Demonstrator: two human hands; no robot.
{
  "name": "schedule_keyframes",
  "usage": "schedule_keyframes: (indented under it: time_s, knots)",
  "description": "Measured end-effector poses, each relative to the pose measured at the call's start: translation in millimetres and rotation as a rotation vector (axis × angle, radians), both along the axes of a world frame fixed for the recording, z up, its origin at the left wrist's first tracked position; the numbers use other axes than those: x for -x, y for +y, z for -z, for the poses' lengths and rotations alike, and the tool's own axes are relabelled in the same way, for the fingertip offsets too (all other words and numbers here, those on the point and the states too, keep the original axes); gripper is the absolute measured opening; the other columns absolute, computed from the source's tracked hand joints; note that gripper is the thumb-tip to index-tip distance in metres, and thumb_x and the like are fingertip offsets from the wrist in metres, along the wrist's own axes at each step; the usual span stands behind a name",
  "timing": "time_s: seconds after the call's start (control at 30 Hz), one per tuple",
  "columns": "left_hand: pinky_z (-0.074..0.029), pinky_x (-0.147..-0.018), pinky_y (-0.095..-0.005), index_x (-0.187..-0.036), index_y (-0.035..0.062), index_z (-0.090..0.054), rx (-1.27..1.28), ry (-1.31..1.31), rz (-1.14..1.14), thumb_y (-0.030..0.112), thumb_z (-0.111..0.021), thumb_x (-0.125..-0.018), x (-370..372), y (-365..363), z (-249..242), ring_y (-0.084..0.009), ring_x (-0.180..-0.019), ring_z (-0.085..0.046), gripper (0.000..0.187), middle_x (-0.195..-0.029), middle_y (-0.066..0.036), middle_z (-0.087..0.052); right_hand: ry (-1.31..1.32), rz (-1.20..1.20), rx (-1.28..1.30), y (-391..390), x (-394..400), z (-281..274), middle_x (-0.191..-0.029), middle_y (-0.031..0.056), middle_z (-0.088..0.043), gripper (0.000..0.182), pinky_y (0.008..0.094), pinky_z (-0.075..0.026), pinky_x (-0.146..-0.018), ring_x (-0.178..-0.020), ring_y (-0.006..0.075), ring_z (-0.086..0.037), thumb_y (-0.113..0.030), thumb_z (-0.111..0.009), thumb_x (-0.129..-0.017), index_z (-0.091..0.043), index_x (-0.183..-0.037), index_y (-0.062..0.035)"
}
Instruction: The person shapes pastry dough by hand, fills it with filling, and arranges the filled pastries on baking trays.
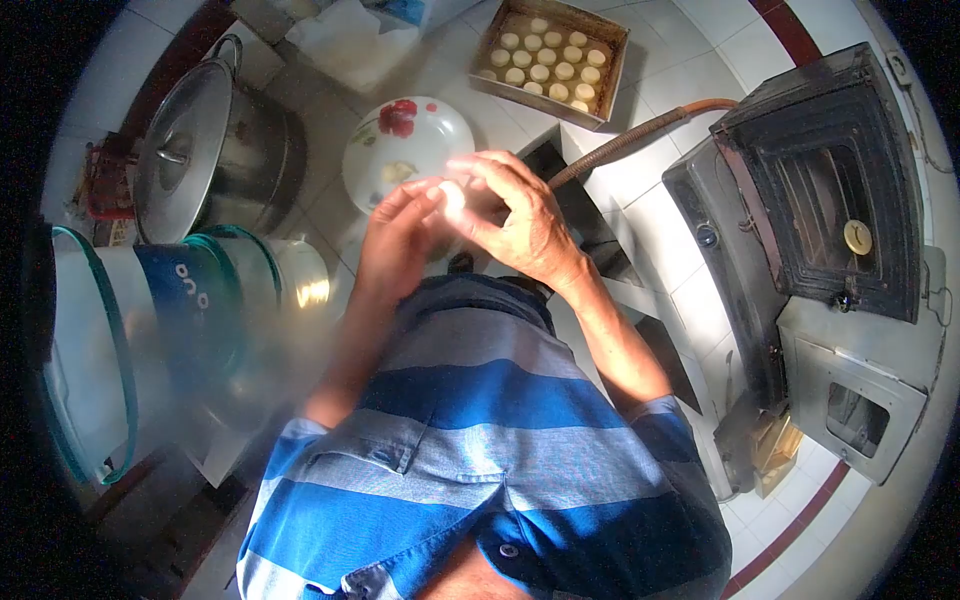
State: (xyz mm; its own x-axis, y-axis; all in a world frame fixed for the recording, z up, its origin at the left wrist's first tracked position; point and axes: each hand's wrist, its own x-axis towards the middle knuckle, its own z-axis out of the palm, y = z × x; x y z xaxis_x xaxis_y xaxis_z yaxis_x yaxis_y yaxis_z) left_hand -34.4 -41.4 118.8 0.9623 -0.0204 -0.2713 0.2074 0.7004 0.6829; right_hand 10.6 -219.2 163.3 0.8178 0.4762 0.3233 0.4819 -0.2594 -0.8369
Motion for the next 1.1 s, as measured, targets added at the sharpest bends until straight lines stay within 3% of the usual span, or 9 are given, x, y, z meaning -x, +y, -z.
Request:
schedule_keyframes:
  time_s: [0.2,0.5,1.1]
  knots:
    - [-0.062,-0.086,-0.0315,-0.116,-0.0024,-0.062,0.081,0.016,-0.008,0.009,-0.060,-0.100,0.8,1.4,-4.6,-0.0158,-0.096,-0.069,0.020,-0.106,-0.009,-0.067,-0.203,-0.036,0.152,-10.3,-2.3,2.7,-0.121,0.0100,-0.061,0.032,0.0377,-0.054,-0.088,-0.103,0.0274,-0.062,-0.012,-0.079,-0.078,-0.069,-0.109,-0.0067]
    - [-0.063,-0.086,-0.0316,-0.115,-0.0029,-0.062,0.065,0.033,0.012,0.010,-0.059,-0.100,3.1,0.2,-4.1,-0.0167,-0.097,-0.069,0.020,-0.108,-0.011,-0.067,-0.536,-0.024,0.288,-15.3,-5.4,12.8,-0.127,0.0084,-0.059,0.030,0.0364,-0.053,-0.086,-0.096,0.0253,-0.062,-0.008,-0.077,-0.075,-0.073,-0.104,-0.0114]
    - [-0.061,-0.088,-0.0316,-0.118,-0.0035,-0.061,0.050,0.031,0.034,0.010,-0.059,-0.100,3.0,0.4,-13.1,-0.0180,-0.100,-0.068,0.023,-0.111,-0.011,-0.067,-0.398,0.114,0.149,-11.6,12.2,24.2,-0.127,0.0087,-0.059,0.025,0.0356,-0.055,-0.083,-0.090,0.0217,-0.062,-0.016,-0.077,-0.082,-0.071,-0.105,-0.0101]
